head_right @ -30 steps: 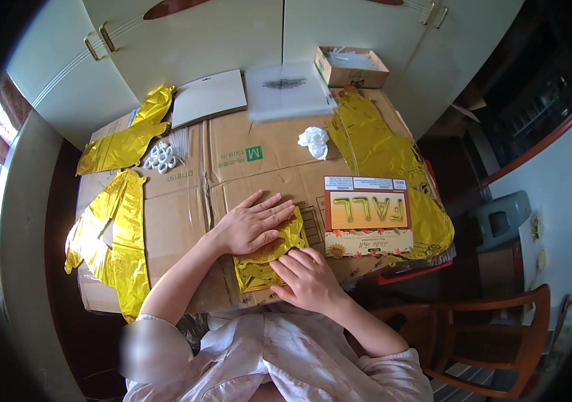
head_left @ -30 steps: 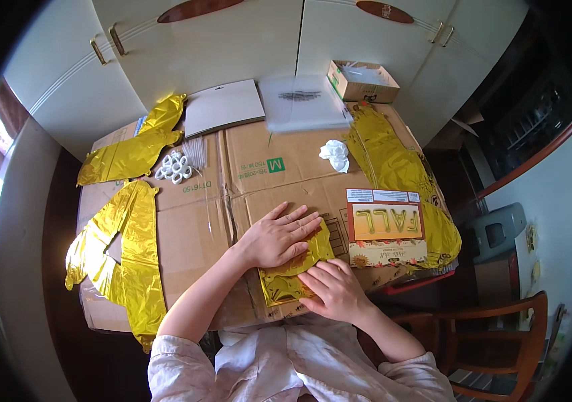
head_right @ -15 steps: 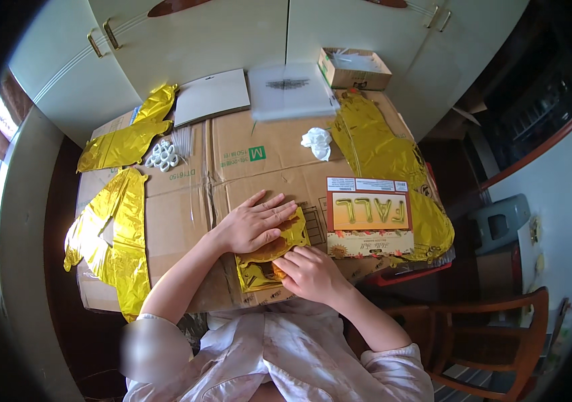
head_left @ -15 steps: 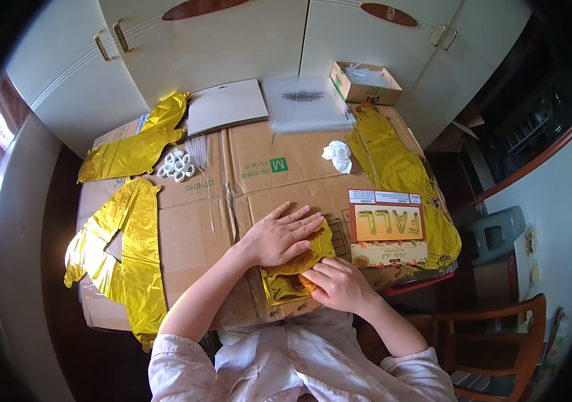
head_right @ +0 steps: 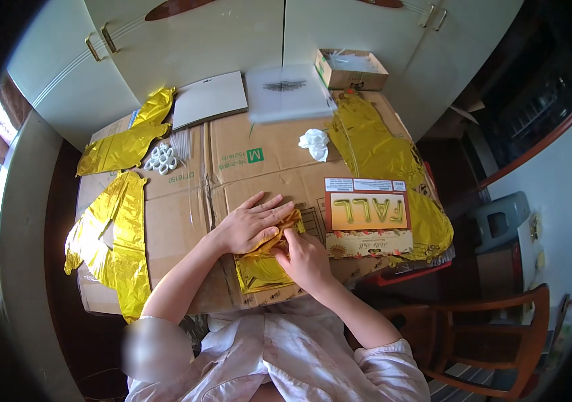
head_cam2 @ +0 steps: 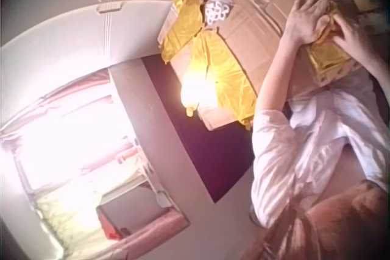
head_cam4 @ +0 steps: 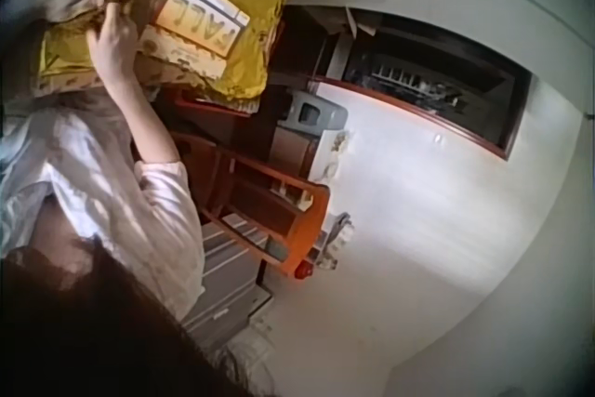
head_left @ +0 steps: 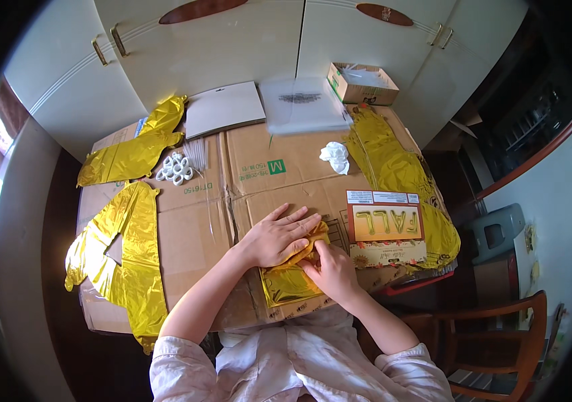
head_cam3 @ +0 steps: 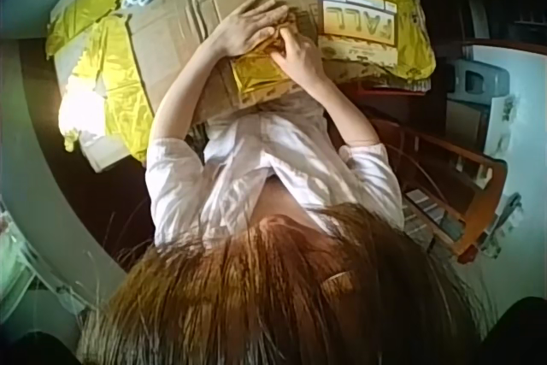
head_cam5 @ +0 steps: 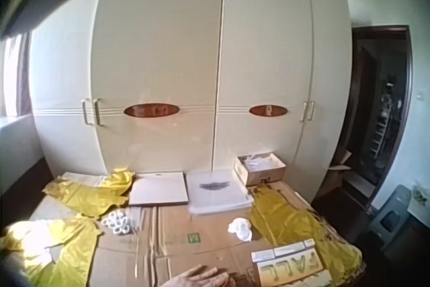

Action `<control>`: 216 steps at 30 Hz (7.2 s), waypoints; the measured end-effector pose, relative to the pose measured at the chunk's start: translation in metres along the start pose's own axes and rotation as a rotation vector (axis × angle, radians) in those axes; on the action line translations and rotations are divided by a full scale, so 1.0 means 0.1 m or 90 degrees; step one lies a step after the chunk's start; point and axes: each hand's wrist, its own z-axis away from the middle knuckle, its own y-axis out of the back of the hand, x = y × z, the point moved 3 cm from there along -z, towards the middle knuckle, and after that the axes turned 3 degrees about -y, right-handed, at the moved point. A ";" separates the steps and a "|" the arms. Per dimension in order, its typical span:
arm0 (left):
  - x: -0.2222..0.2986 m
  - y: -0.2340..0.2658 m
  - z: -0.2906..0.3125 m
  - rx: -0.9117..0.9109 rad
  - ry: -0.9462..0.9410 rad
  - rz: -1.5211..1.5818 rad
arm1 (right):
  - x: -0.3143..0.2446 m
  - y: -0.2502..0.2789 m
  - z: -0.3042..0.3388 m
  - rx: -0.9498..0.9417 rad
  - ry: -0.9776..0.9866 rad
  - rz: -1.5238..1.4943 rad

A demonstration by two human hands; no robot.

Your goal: Packaging gold-colored foil decorations into card-backed sleeves at a workstation.

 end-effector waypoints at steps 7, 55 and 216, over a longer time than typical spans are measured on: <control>0.00 0.02 0.00 0.006 0.011 0.036 | -0.05 0.03 0.02 0.122 0.141 0.080; 0.01 0.00 -0.02 -0.028 0.024 -0.008 | -0.33 -0.08 0.26 -0.062 0.334 0.133; -0.01 0.01 -0.20 -0.121 -0.075 -0.146 | -0.27 -0.03 0.47 -0.052 0.278 0.168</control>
